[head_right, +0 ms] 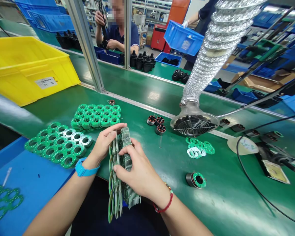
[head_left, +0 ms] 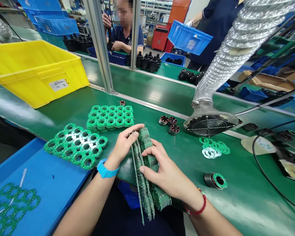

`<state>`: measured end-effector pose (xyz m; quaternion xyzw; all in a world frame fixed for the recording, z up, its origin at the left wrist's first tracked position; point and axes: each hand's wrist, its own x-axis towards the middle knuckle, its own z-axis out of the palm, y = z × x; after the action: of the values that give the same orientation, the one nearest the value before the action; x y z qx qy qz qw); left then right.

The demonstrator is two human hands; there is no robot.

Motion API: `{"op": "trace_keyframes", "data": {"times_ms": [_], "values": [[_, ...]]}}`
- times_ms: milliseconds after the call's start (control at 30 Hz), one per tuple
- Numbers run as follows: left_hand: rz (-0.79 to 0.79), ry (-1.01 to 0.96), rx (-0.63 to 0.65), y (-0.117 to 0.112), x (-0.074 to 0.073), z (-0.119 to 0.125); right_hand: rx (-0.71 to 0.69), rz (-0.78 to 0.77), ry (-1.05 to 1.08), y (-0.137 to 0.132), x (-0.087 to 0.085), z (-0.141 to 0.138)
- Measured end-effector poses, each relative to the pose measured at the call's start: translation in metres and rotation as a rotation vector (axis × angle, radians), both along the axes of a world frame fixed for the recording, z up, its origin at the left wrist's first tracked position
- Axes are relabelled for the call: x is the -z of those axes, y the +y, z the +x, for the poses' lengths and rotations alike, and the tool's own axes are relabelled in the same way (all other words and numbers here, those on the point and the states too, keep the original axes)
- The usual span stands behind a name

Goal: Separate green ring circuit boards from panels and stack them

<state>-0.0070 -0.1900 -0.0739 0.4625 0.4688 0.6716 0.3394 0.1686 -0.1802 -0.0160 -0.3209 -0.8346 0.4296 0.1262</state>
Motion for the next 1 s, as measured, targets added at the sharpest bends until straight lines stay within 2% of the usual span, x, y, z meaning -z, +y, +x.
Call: {"op": "trace_keyframes", "data": {"times_ms": [133,300,400,800,933,1000], "values": [[-0.003,-0.069,-0.019,-0.004,0.0,-0.001,0.003,-0.003,0.014,0.001,0.001,0.0],[-0.035,-0.126,-0.118,-0.007,-0.003,0.004,0.004,0.019,0.012,-0.001,0.002,0.0],[-0.025,-0.124,-0.157,-0.004,-0.004,0.008,0.009,0.074,0.02,-0.002,0.002,0.0],[-0.065,-0.108,-0.177,0.003,-0.003,0.014,0.058,0.359,-0.102,-0.004,0.003,-0.012],[0.001,-0.117,-0.222,0.006,0.001,0.011,0.083,0.395,-0.176,-0.004,0.002,-0.016],[0.049,-0.163,-0.3,0.006,0.004,0.008,0.088,0.397,-0.219,-0.003,0.003,-0.017]]}}
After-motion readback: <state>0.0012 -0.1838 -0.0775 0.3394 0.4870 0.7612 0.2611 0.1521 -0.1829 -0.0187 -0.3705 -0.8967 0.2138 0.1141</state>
